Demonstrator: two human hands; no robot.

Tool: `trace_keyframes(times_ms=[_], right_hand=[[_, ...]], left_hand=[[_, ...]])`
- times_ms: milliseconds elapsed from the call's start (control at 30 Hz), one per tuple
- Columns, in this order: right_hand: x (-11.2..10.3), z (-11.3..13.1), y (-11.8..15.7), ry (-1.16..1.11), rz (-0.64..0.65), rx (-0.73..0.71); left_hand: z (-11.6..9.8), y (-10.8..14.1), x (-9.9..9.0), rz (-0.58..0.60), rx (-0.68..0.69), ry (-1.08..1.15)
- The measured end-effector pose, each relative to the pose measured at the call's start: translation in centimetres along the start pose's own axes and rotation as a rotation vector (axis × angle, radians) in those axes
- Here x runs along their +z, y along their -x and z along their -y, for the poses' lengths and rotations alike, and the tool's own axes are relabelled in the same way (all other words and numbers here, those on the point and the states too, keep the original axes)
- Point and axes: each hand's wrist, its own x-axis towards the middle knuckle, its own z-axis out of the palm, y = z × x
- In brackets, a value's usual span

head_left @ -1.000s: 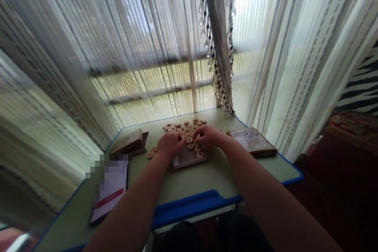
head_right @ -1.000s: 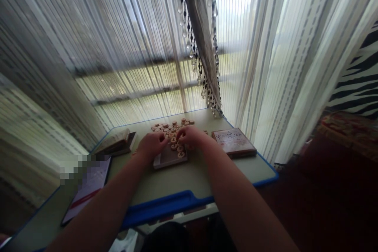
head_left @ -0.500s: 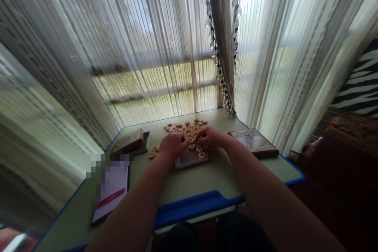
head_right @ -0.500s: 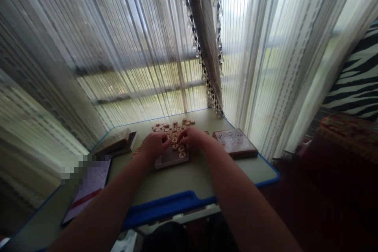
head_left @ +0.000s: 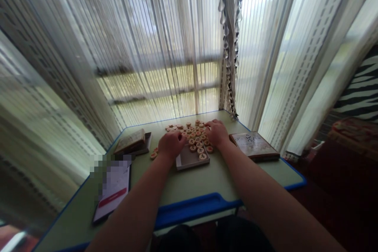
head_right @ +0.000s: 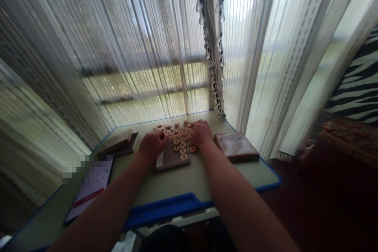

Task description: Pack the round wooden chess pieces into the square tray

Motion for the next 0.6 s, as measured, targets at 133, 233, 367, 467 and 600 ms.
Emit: trace_keyframes(times_ms=[133,233,367,467,600], right_hand=[[0.8,-0.2,-0.3,-0.039,0.047,0.007],[1.1,-0.2,-0.4,-0.072,0.062,0.022],[1.1,0.0,-0.3,-0.082,0.149,0.004],[1.2,0.1,-0.1,-0.073,0.200,-0.045],[1.3,0.0,-0.1,-0.086,0.190,-0.041]], left_hand=[[0.7,-0.6,1.0,-0.052,-0.026,0.052],[1.3,-1.1,1.8,-0.038,-0.038,0.108],[1.5,-1.3,2.3,0.055,-0.035,0.113],[1.5,-1.3,2.4,0.088,-0.021,0.069],[1.5,-1.2,2.3,0.086,0.000,0.047]])
